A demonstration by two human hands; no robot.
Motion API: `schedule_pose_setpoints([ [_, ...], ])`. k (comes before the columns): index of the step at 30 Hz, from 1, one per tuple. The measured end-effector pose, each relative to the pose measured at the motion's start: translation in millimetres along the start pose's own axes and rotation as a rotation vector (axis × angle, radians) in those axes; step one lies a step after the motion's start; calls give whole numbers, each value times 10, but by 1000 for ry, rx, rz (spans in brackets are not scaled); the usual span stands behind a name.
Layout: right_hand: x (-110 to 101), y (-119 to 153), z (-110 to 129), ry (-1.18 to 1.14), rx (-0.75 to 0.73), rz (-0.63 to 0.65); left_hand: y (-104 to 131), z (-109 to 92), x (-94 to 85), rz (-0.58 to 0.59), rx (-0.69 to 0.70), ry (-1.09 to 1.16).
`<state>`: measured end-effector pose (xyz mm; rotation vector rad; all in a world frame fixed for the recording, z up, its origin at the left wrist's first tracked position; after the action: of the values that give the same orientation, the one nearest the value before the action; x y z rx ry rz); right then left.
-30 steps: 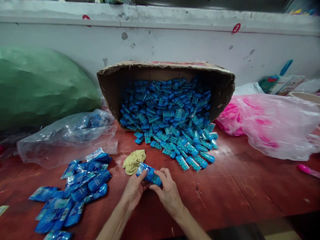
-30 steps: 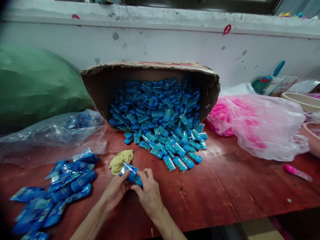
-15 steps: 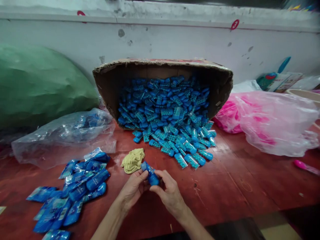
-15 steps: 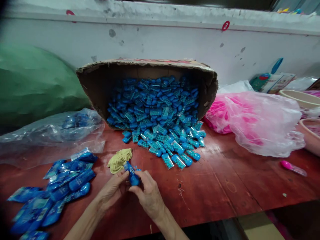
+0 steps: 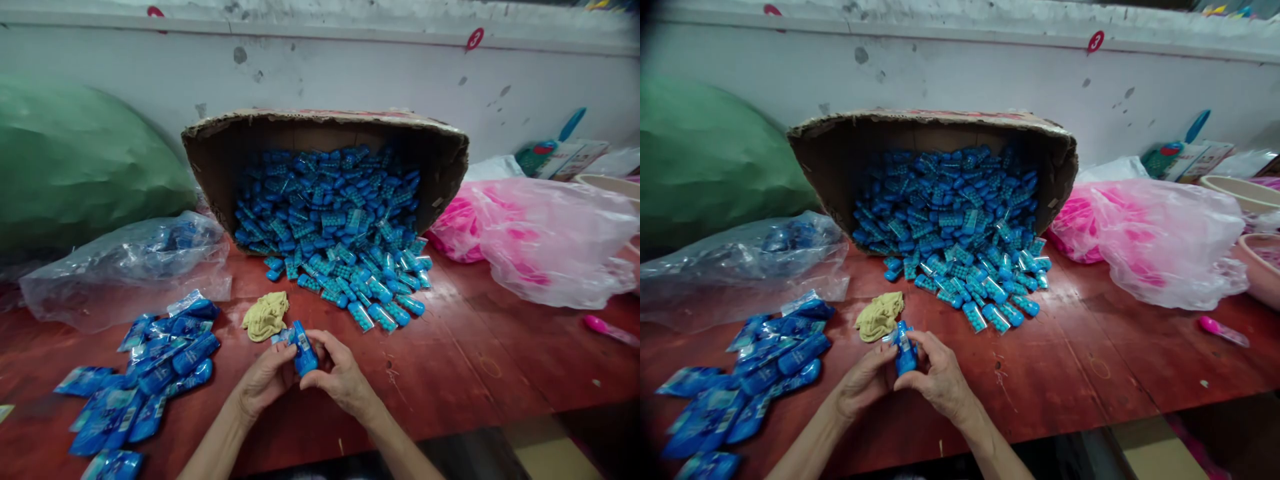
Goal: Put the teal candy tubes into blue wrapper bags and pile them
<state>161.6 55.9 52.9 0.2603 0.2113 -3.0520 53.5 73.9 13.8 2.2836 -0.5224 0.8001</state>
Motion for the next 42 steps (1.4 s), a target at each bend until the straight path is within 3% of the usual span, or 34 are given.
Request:
schedule_pose_setpoints([
  [7,10,1,-127,-178,110,2,-2,23,19,-33,34,9],
  [12,13,19,-180,-136,114,-17,27,96,48,-197,43,32],
  [16,-5,21,-255,-46,57,-116,36,138,66,-289,36,34],
  [19,-50,12,-348,-110,90,-195,57,126,68,-336,27,40],
  [23,-11,-13,-389,-357,191,-35,93,117,46,-320,-21,72],
  [26,-7,-14,-349,-394,208,48,107,122,23,-288,-29,82],
  [36,-42,-19,-235,-29,0,-56,74,262,-6,-429,28,142],
  [42,-19,19,-258,-236,174,-86,73,165,46,-397,139,-85],
])
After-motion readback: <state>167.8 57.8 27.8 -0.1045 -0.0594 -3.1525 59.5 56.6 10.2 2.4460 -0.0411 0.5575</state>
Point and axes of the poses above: each hand's wrist, its own y-axis away from the middle knuckle, its own x-axis out of the palm, z = x × y, the point moved 6 cm from there along -y, towards the middle knuckle, and after that the axes turned 2 degrees about -z, right-handed, at the moved point
